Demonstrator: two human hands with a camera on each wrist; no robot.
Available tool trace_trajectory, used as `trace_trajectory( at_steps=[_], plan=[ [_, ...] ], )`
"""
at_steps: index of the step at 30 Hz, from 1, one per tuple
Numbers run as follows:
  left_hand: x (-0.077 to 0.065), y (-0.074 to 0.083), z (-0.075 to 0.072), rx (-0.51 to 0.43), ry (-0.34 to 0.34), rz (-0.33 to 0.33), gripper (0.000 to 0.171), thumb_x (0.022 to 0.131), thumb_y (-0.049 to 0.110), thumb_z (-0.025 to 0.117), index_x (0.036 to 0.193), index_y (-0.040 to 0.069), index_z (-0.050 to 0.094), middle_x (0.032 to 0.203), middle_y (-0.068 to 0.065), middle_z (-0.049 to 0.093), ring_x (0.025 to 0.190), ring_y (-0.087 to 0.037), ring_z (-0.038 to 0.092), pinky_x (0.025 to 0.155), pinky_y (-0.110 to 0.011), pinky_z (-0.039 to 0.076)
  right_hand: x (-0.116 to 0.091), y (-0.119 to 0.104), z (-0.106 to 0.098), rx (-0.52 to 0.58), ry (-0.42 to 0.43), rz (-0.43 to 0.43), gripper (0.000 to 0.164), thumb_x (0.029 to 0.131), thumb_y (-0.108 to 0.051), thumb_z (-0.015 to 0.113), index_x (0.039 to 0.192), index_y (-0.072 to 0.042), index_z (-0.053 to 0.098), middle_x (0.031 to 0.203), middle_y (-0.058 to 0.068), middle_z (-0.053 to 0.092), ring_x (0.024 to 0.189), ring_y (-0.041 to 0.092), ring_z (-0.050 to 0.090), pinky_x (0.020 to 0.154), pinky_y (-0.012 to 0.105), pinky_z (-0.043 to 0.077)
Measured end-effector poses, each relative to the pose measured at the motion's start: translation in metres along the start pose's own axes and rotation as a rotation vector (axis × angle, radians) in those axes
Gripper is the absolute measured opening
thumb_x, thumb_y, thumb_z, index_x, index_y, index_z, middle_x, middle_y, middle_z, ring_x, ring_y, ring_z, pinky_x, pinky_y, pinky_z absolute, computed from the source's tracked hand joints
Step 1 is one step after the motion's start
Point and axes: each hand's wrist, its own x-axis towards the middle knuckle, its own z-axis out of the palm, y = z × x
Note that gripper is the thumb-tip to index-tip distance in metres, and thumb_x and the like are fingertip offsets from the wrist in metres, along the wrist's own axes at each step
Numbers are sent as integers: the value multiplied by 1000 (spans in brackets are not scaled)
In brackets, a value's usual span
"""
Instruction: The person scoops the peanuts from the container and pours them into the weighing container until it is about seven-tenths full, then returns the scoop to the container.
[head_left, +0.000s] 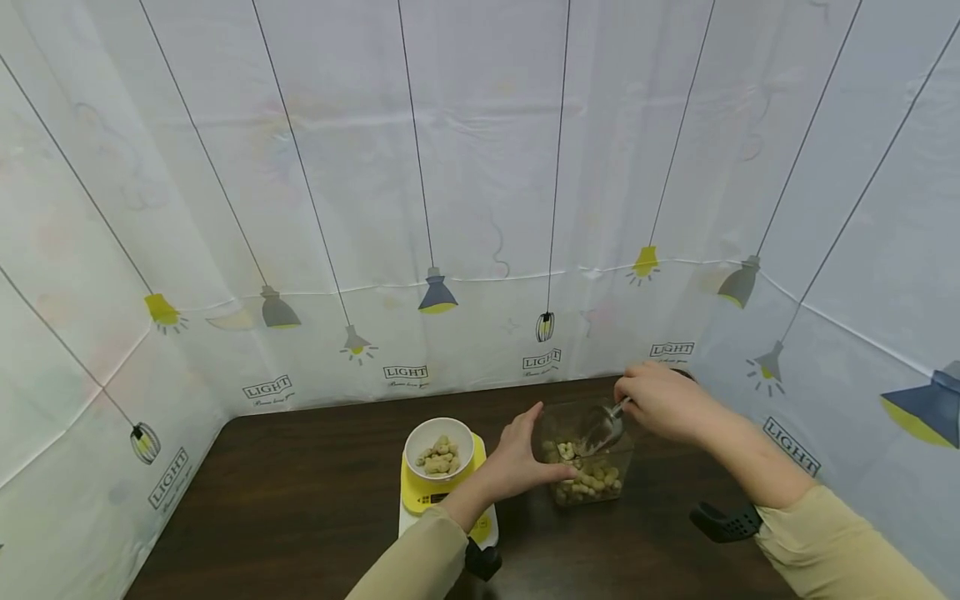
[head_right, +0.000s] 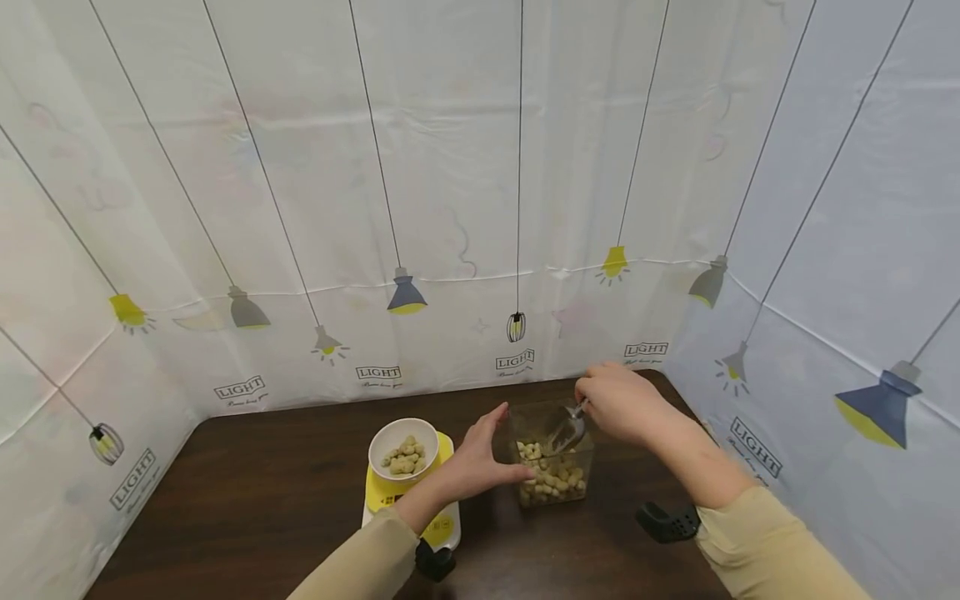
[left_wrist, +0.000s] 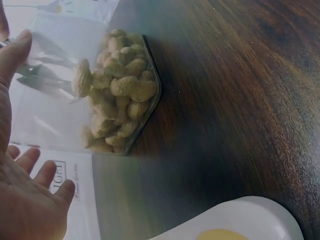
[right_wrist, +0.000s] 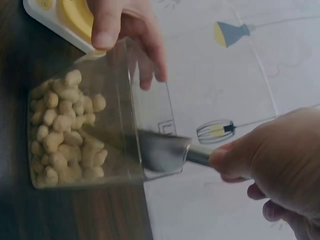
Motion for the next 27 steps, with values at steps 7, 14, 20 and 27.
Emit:
trace_trajectory(
  at_steps=[7,14,20,27],
  plan=[
    [1,1,3,-4,2,2,107,82,63,79,163,42,13,166,4,22,154,-31,14,112,-61,32,4,-2,14,17,-28,2,10,94,-6,72,92,-16,72,93,-2,56,87,22,51,73,41,47],
    [0,2,3,-2,19,3,108,79,66,80,163,35,19,163,4,28,151,-28,22,111,-59,34,5,-5,44,62,5,36,2,98,-14,71,99,-13,72,94,-1,56,87,23,56,73,40,49],
    [1,3,4,25,37,11,110,77,68,80,163,33,21,160,8,32,148,-24,28,110,-55,38,0,-13,60,66,123,82,3,94,-14,76,95,-12,73,90,-2,57,81,21,55,69,38,49],
    [1,3,3,30,40,15,112,76,68,80,164,28,23,159,6,33,147,-24,29,110,-54,38,-8,-8,61,180,144,122,5,97,-11,71,101,-10,74,93,-1,57,82,17,55,70,37,49]
  ],
)
